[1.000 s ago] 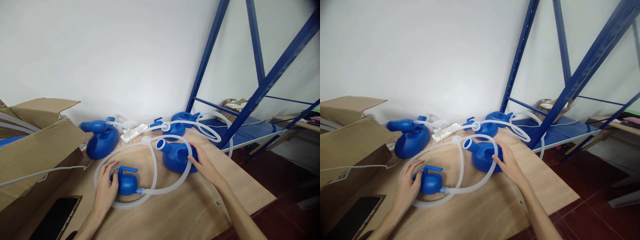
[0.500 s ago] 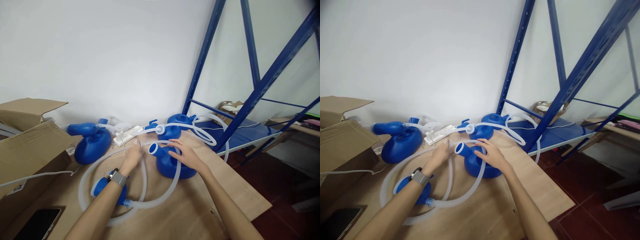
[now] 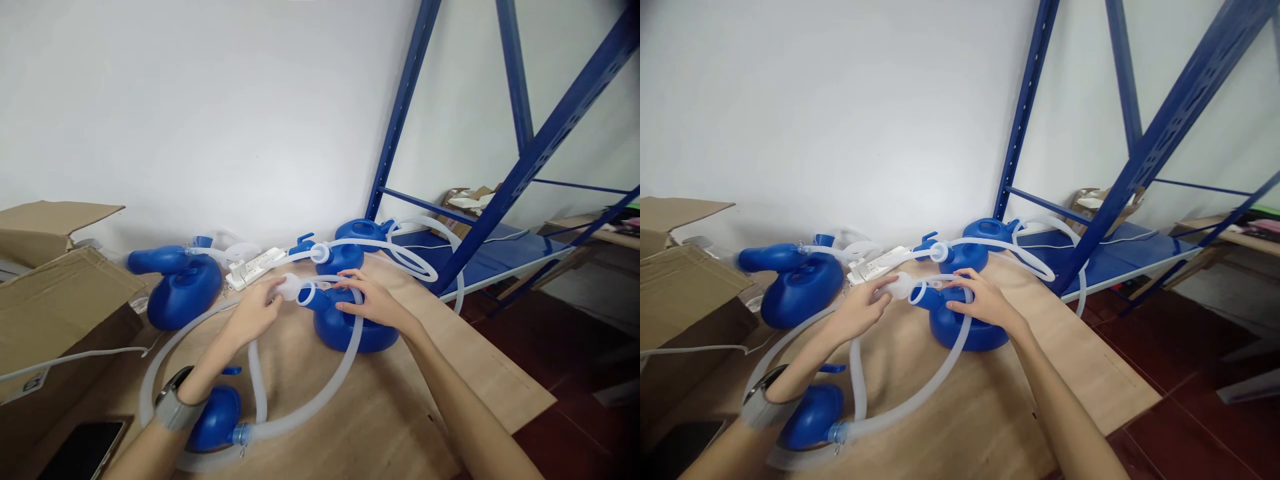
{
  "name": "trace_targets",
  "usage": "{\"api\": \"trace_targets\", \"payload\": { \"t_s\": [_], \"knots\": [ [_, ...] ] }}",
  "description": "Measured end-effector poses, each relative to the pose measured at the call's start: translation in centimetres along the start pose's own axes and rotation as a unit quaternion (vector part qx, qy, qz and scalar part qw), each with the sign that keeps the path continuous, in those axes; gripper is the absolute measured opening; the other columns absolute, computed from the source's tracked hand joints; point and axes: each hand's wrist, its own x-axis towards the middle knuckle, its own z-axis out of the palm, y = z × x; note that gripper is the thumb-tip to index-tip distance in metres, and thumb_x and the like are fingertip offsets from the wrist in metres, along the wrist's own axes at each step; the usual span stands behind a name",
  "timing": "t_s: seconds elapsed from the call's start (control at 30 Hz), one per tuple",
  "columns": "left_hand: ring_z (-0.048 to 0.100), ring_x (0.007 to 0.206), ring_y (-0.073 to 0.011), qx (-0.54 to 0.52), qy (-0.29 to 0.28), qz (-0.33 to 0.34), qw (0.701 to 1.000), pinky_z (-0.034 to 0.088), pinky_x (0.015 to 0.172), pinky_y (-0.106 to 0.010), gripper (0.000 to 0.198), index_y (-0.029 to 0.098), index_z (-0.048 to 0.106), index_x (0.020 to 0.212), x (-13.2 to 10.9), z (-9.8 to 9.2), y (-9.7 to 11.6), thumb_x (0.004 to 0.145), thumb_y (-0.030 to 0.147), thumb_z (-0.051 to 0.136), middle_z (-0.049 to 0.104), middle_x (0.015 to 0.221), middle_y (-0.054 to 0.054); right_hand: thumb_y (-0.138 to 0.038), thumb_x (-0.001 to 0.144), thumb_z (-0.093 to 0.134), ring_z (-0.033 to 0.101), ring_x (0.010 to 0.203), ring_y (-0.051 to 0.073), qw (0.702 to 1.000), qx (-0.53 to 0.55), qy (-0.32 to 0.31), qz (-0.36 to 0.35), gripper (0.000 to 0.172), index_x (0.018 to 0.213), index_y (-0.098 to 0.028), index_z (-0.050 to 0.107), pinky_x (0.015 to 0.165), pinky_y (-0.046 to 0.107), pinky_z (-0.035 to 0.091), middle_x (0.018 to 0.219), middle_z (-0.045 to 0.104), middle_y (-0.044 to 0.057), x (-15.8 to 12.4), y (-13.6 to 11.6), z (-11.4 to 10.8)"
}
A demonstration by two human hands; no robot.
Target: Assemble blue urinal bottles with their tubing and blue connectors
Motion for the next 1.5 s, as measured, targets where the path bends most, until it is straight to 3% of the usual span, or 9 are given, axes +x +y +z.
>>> {"api": "trace_targets", "payload": {
  "t_s": [0.3,0.43,0.57,0.7,0.97,1.17,1.3,1.4,1.5],
  "knots": [
    [0.069,0.067,-0.0224,0.100,0.039,0.006,0.994,0.052,0.072,-0.032,0.041,0.019,0.082,0.110,0.0,-2.6,2.0,0.091,0.043,0.054,0.082,0.089,-0.005,-0.047,0.088,0.076,0.062,0.131,0.031,1.000,-0.002,0.005,0.003,0.036,0.119,-0.030,0.075,0.112,0.048,0.048,0.147,0.057,0.007,-0.1,0.0,0.2],
    [0.074,0.087,-0.0247,0.092,-0.011,0.043,0.995,0.052,0.078,-0.031,0.033,0.018,0.082,0.101,0.0,0.1,2.2,0.092,0.034,0.054,0.083,0.099,-0.008,-0.047,0.088,0.075,0.063,0.131,0.032,1.000,-0.024,0.010,-0.002,0.035,0.120,-0.031,0.074,0.111,0.050,0.049,0.147,0.057,0.007,-0.2,-0.2,0.3],
    [0.073,0.076,-0.0243,0.104,-0.026,0.051,0.993,0.050,0.072,-0.032,0.033,0.015,0.079,0.095,1.0,2.5,2.2,0.096,0.030,0.050,0.081,0.087,-0.011,-0.046,0.088,0.076,0.063,0.130,0.033,1.000,-0.024,0.002,-0.008,0.040,0.124,-0.031,0.072,0.110,0.050,0.051,0.150,0.056,0.006,-0.4,-0.5,0.3],
    [0.067,0.052,-0.0186,0.078,-0.121,0.047,0.988,0.049,0.061,-0.029,0.031,0.015,0.077,0.096,1.9,1.2,2.5,0.096,0.034,0.053,0.076,0.067,-0.005,-0.044,0.087,0.077,0.068,0.122,0.032,1.000,-0.017,-0.001,-0.023,0.033,0.117,-0.030,0.076,0.108,0.049,0.053,0.144,0.061,0.006,-0.4,-0.5,0.5],
    [0.075,0.069,-0.0219,-0.056,-0.302,-0.014,0.952,0.055,0.061,-0.027,0.020,0.016,0.078,0.079,4.4,-0.9,2.2,0.085,0.032,0.068,0.076,0.068,-0.006,-0.043,0.087,0.078,0.071,0.111,0.030,0.999,-0.017,0.016,-0.048,0.030,0.113,-0.028,0.076,0.103,0.047,0.055,0.136,0.067,0.007,-0.4,0.0,0.8],
    [0.073,0.062,-0.0207,-0.101,-0.356,-0.035,0.928,0.057,0.062,-0.028,0.011,0.015,0.079,0.073,5.7,-1.0,2.0,0.073,0.026,0.076,0.075,0.064,-0.007,-0.044,0.086,0.079,0.071,0.113,0.030,0.998,-0.014,0.007,-0.056,0.033,0.112,-0.025,0.076,0.105,0.046,0.054,0.134,0.068,0.008,-0.1,-0.1,0.7],
    [0.066,0.057,-0.0176,-0.056,-0.331,0.009,0.942,0.052,0.058,-0.027,0.026,0.016,0.079,0.070,5.6,-1.1,1.6,0.081,0.039,0.072,0.073,0.061,-0.005,-0.053,0.091,0.070,0.069,0.117,0.031,1.000,0.001,-0.008,-0.017,0.038,0.117,-0.026,0.076,0.106,0.046,0.052,0.134,0.067,0.007,0.2,-0.6,0.4],
    [0.061,0.056,-0.0180,0.046,-0.197,0.046,0.978,0.044,0.055,-0.029,0.044,0.018,0.071,0.061,5.1,-0.2,1.6,0.087,0.052,0.064,0.068,0.058,-0.004,-0.058,0.103,0.048,0.067,0.121,0.029,0.998,0.054,-0.021,0.030,0.042,0.114,-0.029,0.076,0.108,0.045,0.051,0.131,0.069,0.005,0.4,-0.7,0.0],
    [0.064,0.072,-0.0231,0.093,-0.082,0.060,0.990,0.044,0.064,-0.032,0.037,0.018,0.070,0.077,4.7,1.6,2.3,0.089,0.051,0.062,0.072,0.076,-0.007,-0.058,0.103,0.046,0.065,0.124,0.028,0.994,0.095,-0.019,0.052,0.044,0.113,-0.029,0.077,0.111,0.043,0.049,0.132,0.067,0.004,0.8,-0.2,0.1]
  ]
}}
